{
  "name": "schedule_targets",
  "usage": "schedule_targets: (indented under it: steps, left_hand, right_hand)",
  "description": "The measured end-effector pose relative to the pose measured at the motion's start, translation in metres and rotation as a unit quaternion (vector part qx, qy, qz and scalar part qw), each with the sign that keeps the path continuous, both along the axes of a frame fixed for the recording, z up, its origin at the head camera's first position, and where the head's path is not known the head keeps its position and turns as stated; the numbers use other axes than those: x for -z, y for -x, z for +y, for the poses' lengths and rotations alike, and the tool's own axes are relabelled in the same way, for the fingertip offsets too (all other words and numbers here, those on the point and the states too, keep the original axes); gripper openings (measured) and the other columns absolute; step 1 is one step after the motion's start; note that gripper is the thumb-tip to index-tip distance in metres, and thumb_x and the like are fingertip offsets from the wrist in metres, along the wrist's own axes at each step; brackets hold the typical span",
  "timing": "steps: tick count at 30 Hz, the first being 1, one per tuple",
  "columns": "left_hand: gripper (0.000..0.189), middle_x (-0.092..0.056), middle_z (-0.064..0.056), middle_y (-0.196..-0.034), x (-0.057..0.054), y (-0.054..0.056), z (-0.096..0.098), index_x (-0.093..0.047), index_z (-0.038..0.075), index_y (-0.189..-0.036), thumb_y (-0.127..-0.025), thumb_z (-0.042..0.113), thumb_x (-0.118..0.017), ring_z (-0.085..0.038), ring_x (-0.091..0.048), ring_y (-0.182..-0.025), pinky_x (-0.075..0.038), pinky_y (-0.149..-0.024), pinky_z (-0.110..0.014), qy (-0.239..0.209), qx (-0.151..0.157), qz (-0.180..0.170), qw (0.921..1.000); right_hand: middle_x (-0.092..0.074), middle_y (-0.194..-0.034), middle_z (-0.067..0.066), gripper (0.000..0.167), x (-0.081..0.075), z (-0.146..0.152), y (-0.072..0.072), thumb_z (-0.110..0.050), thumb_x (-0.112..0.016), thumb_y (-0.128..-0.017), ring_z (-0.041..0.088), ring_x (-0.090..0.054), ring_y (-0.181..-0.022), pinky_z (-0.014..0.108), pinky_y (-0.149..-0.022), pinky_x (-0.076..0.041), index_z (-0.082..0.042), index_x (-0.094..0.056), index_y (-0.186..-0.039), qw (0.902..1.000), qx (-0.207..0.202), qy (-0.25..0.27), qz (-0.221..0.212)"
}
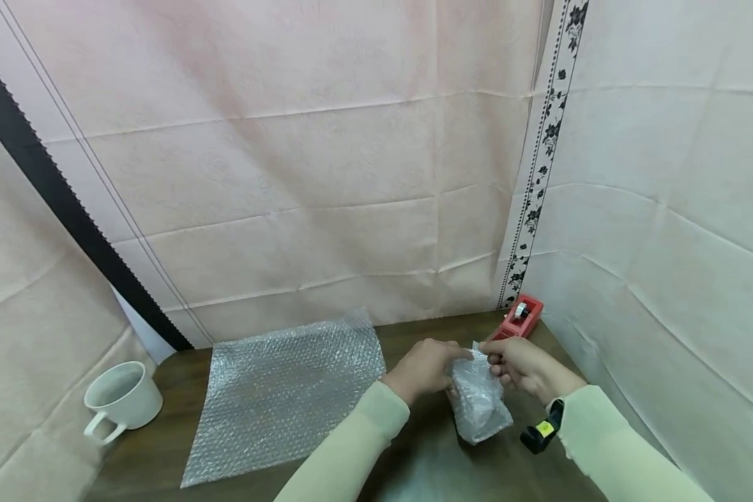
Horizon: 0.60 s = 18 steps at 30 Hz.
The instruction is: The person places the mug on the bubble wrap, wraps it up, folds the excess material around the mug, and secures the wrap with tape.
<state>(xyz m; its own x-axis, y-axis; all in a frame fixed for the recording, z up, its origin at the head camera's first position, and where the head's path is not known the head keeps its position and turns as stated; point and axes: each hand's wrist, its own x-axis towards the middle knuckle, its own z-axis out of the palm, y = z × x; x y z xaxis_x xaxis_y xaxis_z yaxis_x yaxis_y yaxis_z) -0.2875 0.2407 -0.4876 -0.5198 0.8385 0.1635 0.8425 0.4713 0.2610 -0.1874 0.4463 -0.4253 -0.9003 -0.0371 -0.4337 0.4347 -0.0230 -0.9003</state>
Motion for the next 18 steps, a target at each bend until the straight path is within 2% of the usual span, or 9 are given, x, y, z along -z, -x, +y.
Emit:
schedule_targets:
  steps: [4,8,11,15,18]
  left_hand:
    - [0.065,-0.079,0.016,-0.136,0.004,-0.003,-0.002,-0.078,0.038,-0.146,-0.088,0.024,-0.101,0.001,-0.071,-0.103,-0.059,-0.098,-0.014,-0.024,-0.008,-0.008,0.9996]
    - [0.063,-0.080,0.017,-0.131,0.007,-0.006,-0.002,-0.078,0.037,-0.146,-0.089,0.025,-0.100,0.001,-0.070,-0.098,-0.058,-0.091,-0.013,-0.033,-0.005,0.013,0.9994]
    - [0.058,-0.081,0.016,-0.133,0.009,-0.007,0.000,-0.078,0.035,-0.146,-0.093,0.024,-0.097,0.001,-0.073,-0.101,-0.059,-0.093,-0.014,-0.033,-0.010,0.034,0.9988]
    - [0.053,-0.082,0.016,-0.134,0.010,-0.009,0.000,-0.078,0.035,-0.146,-0.096,0.025,-0.093,-0.003,-0.076,-0.105,-0.061,-0.096,-0.017,-0.033,-0.026,0.054,0.9976]
    - [0.054,-0.082,0.017,-0.134,0.010,-0.012,-0.003,-0.078,0.037,-0.145,-0.095,0.026,-0.094,-0.004,-0.077,-0.107,-0.061,-0.097,-0.018,-0.029,-0.038,0.049,0.9977]
  right_hand:
    - [-0.050,-0.079,-0.010,0.020,0.000,-0.021,-0.014,-0.021,-0.051,-0.120,-0.001,-0.050,-0.065,0.014,-0.055,-0.042,-0.016,-0.059,-0.103,0.9999,-0.011,-0.006,0.005]
    - [-0.056,-0.077,-0.012,0.028,0.005,-0.040,-0.029,-0.022,-0.049,-0.121,-0.003,-0.056,-0.063,0.013,-0.057,-0.048,-0.017,-0.064,-0.097,0.9998,-0.016,0.007,0.007]
    - [-0.065,-0.077,-0.014,0.034,0.012,-0.055,-0.039,-0.022,-0.049,-0.121,-0.003,-0.062,-0.064,0.014,-0.059,-0.052,-0.017,-0.070,-0.095,0.9997,-0.014,0.016,0.011]
    - [-0.070,-0.079,-0.012,0.030,0.025,-0.075,-0.052,-0.021,-0.046,-0.121,-0.002,-0.065,-0.065,0.016,-0.060,-0.054,-0.014,-0.071,-0.105,0.9997,0.009,0.005,0.021]
    - [-0.071,-0.081,-0.010,0.030,0.033,-0.089,-0.061,-0.021,-0.044,-0.122,-0.001,-0.065,-0.065,0.017,-0.060,-0.055,-0.009,-0.070,-0.114,0.9988,0.036,-0.017,0.028]
